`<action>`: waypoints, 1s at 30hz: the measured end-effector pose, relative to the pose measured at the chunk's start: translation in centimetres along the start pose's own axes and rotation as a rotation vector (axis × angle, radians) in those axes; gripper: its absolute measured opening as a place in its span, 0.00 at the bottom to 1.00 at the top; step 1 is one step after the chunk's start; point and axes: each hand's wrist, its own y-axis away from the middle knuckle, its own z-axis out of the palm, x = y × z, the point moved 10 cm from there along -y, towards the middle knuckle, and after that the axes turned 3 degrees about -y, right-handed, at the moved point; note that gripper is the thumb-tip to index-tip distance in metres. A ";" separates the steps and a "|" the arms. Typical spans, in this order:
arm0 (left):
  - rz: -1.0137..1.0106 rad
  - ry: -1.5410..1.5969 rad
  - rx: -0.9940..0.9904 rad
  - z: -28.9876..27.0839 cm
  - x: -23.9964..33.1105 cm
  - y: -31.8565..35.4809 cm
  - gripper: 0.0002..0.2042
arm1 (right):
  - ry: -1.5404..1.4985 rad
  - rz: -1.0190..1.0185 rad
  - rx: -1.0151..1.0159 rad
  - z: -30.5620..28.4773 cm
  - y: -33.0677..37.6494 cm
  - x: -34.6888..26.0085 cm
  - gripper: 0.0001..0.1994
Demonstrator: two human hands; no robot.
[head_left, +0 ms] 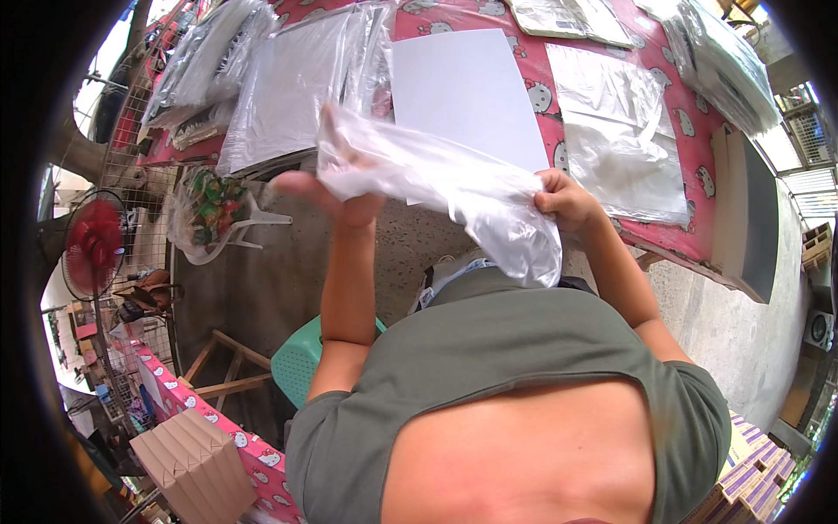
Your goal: The person puts rectangular paper boards into plastic bags and sets the filled bags aside on a table.
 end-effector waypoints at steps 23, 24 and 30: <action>0.072 -1.751 0.961 -12.5 -1.9 12.0 0.08 | 1.274 0.006 1.046 -8.3 4.5 -3.1 0.16; 0.097 -1.841 0.909 -12.0 -1.8 11.7 0.09 | 1.244 -0.028 1.054 -8.3 4.7 -3.4 0.17; -0.134 -1.484 1.012 -3.5 0.8 13.3 0.08 | 0.224 -0.129 0.746 -4.5 8.5 -4.6 0.11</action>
